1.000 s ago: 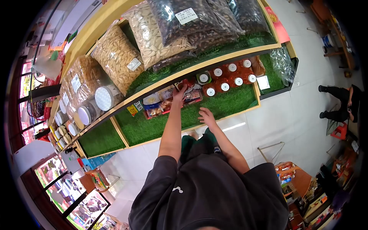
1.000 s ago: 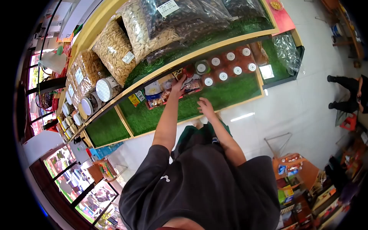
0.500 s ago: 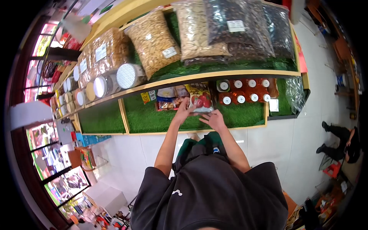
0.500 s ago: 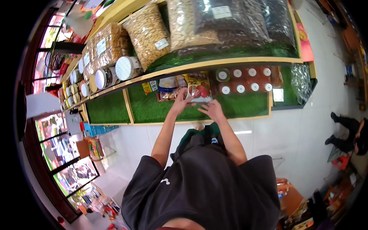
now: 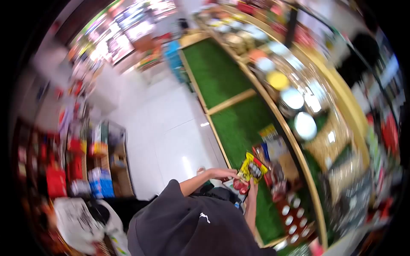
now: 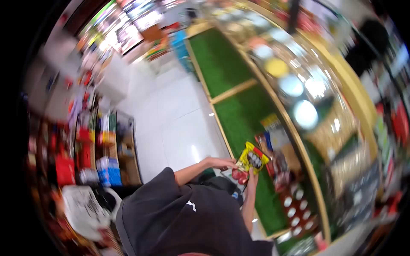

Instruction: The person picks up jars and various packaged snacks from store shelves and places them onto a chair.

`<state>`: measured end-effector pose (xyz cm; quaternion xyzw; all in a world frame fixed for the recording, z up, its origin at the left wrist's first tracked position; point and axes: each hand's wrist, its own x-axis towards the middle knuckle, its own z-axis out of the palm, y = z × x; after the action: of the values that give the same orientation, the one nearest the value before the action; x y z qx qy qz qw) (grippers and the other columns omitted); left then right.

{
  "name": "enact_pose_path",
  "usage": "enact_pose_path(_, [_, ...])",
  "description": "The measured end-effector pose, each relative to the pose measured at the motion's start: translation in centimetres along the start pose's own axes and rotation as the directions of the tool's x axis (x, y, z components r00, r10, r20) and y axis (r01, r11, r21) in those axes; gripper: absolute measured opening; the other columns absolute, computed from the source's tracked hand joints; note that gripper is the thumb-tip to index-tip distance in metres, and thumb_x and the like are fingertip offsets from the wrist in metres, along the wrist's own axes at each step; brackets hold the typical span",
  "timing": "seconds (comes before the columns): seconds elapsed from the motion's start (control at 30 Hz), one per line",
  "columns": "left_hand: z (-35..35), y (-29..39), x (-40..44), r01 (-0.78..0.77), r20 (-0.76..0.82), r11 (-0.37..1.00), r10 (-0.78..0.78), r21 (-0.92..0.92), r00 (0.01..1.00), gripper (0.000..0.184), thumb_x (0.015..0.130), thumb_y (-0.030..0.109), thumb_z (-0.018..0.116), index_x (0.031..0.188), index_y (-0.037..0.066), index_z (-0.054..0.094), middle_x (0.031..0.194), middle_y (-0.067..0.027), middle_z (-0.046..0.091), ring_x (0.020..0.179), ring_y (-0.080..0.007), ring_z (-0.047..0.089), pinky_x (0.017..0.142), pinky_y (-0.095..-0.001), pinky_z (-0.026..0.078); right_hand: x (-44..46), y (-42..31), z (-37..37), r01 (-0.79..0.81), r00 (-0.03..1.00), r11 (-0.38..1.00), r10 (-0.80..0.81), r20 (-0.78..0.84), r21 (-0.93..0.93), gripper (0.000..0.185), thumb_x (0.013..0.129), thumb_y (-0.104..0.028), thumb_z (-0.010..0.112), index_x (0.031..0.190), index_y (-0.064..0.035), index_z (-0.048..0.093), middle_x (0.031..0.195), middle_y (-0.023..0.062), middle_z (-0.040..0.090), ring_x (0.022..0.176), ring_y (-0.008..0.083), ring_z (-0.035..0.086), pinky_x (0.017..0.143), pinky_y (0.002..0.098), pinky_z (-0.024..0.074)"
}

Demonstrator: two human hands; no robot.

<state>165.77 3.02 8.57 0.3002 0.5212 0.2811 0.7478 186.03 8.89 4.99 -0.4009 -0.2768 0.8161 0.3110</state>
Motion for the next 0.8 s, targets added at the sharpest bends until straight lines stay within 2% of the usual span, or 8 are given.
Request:
enact_pose_path(0.03, [0.4, 2.1, -2.2, 0.021, -0.060, 0.999, -0.023, -0.035, 0.998, 0.044, 0.083, 0.048, 0.056, 0.095, 0.007, 0.050, 0.076, 0.0023, 0.041, 0.056, -0.0043, 0.033, 0.047, -0.0203, 0.027, -0.2, -0.5, 1.4, -0.022, 0.998, 0.997, 0.018, -0.058, -0.074, 0.046, 0.090, -0.019, 0.052, 0.128, 0.0000, 0.036, 0.117, 0.0116, 0.052, 0.102, 0.0191, 0.055, 0.084, 0.0322, 0.0475])
enact_pose_path(0.1, [-1.8, -1.4, -0.3, -0.078, -0.249, 0.994, 0.096, 0.082, 0.964, 0.066, 0.082, 0.055, 0.054, 0.120, 0.002, 0.047, 0.100, -0.0056, 0.054, 0.088, -0.0095, 0.049, 0.076, -0.0251, 0.041, 1.4, 0.0, 3.5, 0.095, 0.995, 0.970, -0.101, -0.016, -0.223, 0.056, 0.086, -0.017, 0.060, 0.132, -0.0023, 0.033, 0.119, 0.0106, 0.050, 0.104, 0.0175, 0.050, 0.086, 0.0308, 0.0432])
enact_pose_path(0.13, [-2.6, -3.8, 1.1, -0.183, -0.251, 0.981, 0.161, -0.068, 0.954, 0.069, 0.082, 0.056, 0.055, 0.124, 0.002, 0.045, 0.111, -0.0071, 0.055, 0.101, -0.0127, 0.047, 0.086, -0.0275, 0.038, 2.2, 0.2, 4.6, 0.113, 0.993, 0.949, -0.119, -0.002, -0.293, 0.054, 0.085, -0.015, 0.062, 0.130, -0.0023, 0.035, 0.116, 0.0096, 0.051, 0.100, 0.0162, 0.051, 0.083, 0.0295, 0.0436])
enact_pose_path(0.17, [-2.9, -0.5, -2.7, -0.124, -0.021, 0.981, 0.122, -0.146, 0.992, 0.080, 0.076, 0.055, 0.063, 0.132, 0.006, 0.037, 0.134, -0.0067, 0.041, 0.122, -0.0173, 0.038, 0.102, -0.0302, 0.029, 3.4, 1.2, 5.0, 0.157, 0.987, 0.919, -0.155, 0.035, -0.362, 0.052, 0.084, -0.013, 0.063, 0.128, -0.0023, 0.038, 0.113, 0.0086, 0.052, 0.095, 0.0150, 0.052, 0.080, 0.0282, 0.0440])
enact_pose_path(0.5, [-16.6, -5.3, -9.3, -0.501, -0.346, 0.765, 0.379, -0.404, 0.858, 0.061, 0.078, 0.030, 0.070, 0.128, 0.007, 0.044, 0.127, -0.0042, 0.050, 0.115, -0.0144, 0.045, 0.098, -0.0299, 0.034, 8.2, 4.1, 23.4, 0.301, 0.938, 0.661, -0.077, 0.337, -0.688, 0.036, 0.082, -0.012, 0.065, 0.112, -0.0021, 0.049, 0.097, 0.0012, 0.056, 0.083, 0.0080, 0.049, 0.072, 0.0216, 0.0394])
enact_pose_path(0.63, [-22.3, -7.7, -13.7, -0.719, -0.584, 0.615, 0.468, -0.324, 0.663, 0.059, 0.078, 0.026, 0.070, 0.127, 0.005, 0.045, 0.124, -0.0045, 0.052, 0.114, -0.0137, 0.046, 0.099, -0.0305, 0.034, 10.9, 8.8, 31.3, 0.289, 0.895, 0.739, 0.018, 0.446, -0.608, 0.036, 0.083, -0.012, 0.063, 0.115, -0.0020, 0.049, 0.098, 0.0021, 0.057, 0.083, 0.0085, 0.049, 0.074, 0.0229, 0.0398])
enact_pose_path(0.7, [-23.9, -7.4, -17.7, -0.728, -0.643, 0.613, 0.429, -0.307, 0.634, 0.058, 0.080, 0.022, 0.068, 0.129, 0.005, 0.042, 0.124, -0.0047, 0.052, 0.113, -0.0131, 0.046, 0.098, -0.0300, 0.035, 13.4, 10.5, 34.1, 0.302, 0.851, 0.684, 0.120, 0.511, -0.664, 0.035, 0.084, -0.011, 0.063, 0.115, -0.0020, 0.049, 0.099, 0.0023, 0.057, 0.083, 0.0088, 0.049, 0.075, 0.0233, 0.0399])
enact_pose_path(0.8, [-25.9, -8.9, -20.4, -0.816, -0.830, 0.540, 0.345, -0.207, 0.439, 0.057, 0.082, 0.020, 0.067, 0.130, 0.003, 0.040, 0.124, -0.0052, 0.051, 0.111, -0.0132, 0.046, 0.095, -0.0278, 0.037, 15.2, 12.9, 39.7, 0.263, 0.748, 0.651, 0.330, 0.576, -0.713, 0.032, 0.085, -0.011, 0.061, 0.114, -0.0014, 0.051, 0.102, 0.0034, 0.057, 0.090, 0.0105, 0.051, 0.080, 0.0252, 0.0407])
